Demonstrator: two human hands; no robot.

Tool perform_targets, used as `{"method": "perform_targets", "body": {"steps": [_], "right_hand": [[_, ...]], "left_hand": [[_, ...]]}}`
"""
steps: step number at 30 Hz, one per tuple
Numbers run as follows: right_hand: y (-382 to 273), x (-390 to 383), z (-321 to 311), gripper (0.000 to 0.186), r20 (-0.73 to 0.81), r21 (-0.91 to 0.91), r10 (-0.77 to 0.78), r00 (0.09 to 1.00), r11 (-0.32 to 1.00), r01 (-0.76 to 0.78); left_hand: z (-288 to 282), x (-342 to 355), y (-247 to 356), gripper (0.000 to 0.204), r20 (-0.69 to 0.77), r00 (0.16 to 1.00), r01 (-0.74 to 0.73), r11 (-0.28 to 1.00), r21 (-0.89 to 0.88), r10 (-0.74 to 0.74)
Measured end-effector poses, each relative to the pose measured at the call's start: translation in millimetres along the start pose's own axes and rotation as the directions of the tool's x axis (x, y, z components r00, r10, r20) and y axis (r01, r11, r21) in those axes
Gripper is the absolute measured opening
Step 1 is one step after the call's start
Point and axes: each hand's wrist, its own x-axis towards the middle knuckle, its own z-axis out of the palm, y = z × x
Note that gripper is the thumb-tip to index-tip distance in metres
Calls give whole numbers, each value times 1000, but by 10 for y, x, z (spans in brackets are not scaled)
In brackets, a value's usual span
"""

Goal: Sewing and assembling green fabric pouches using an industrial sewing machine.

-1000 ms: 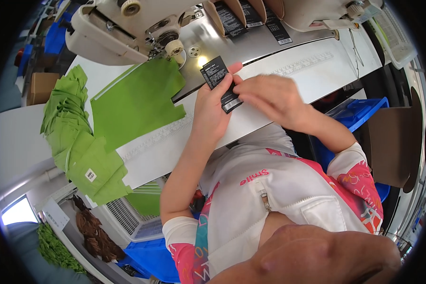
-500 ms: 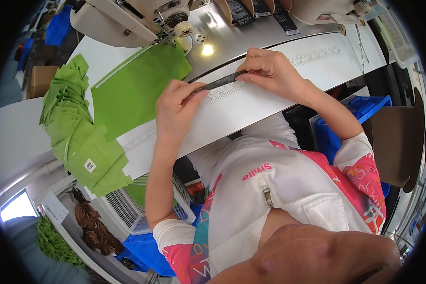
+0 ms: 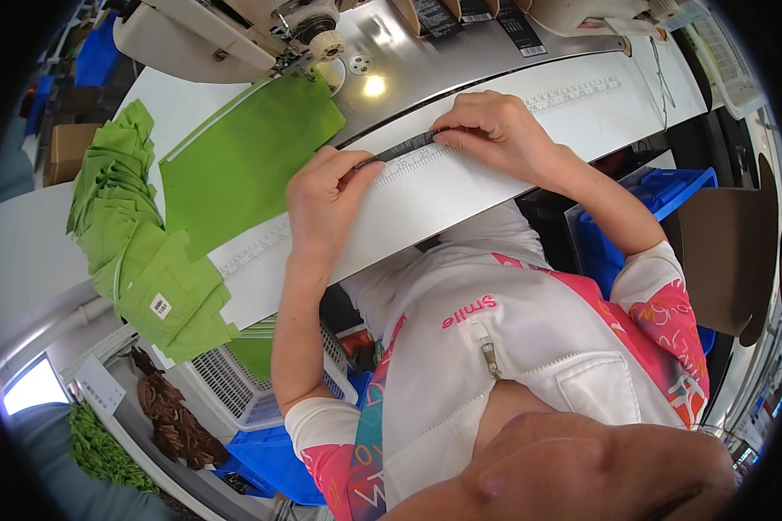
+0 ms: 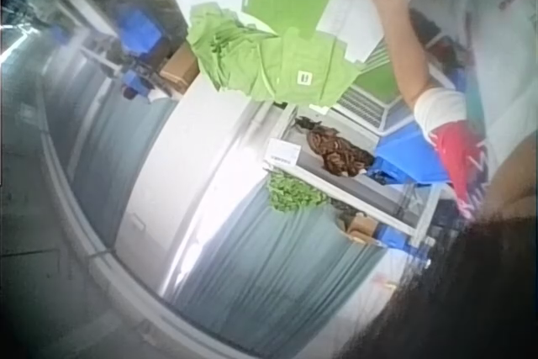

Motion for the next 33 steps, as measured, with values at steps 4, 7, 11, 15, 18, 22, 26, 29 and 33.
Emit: {"method": "perform_targets", "body": {"steps": [4, 7, 11, 15, 18, 22, 26, 29, 33], "right_hand": [[4, -11, 4, 12, -1, -5, -30, 1000, 1000, 30], [0, -10, 13, 11, 7, -8, -29, 1000, 1000, 29], [-111, -58, 93, 12, 42, 8, -87, 995, 996, 86], [-46, 95, -22, 18, 278, -136, -94, 956, 981, 136], [-49, 492, 243, 16, 57, -232, -330, 942, 914, 334], [112, 872, 538, 13, 120, -350, -483, 867, 797, 492], [191, 982, 565, 11, 154, -230, -442, 884, 854, 467], [25, 1132, 408, 9, 294, 48, -122, 948, 992, 113], [-37, 1137, 457, 12, 338, 367, 234, 912, 859, -356]], "left_hand": [[27, 10, -24, 19, -36, 995, -86, 992, 89, 89], [101, 44, 98, 14, -106, 938, -283, 907, 312, 329], [176, -85, 42, 9, -80, 837, -478, 795, 374, 541], [1, -355, -67, 11, -169, 878, -411, 886, 217, 448], [-42, -502, -102, 11, -188, 930, -305, 949, 78, 314], [-49, -592, -98, 9, -148, 972, -196, 977, -78, 183], [-73, -615, -112, 8, -131, 983, -150, 977, -155, 130], [-122, -557, -107, 8, -117, 982, -161, 977, -140, 145], [-100, -414, -65, 8, -87, 988, -140, 976, -165, 127]]}}
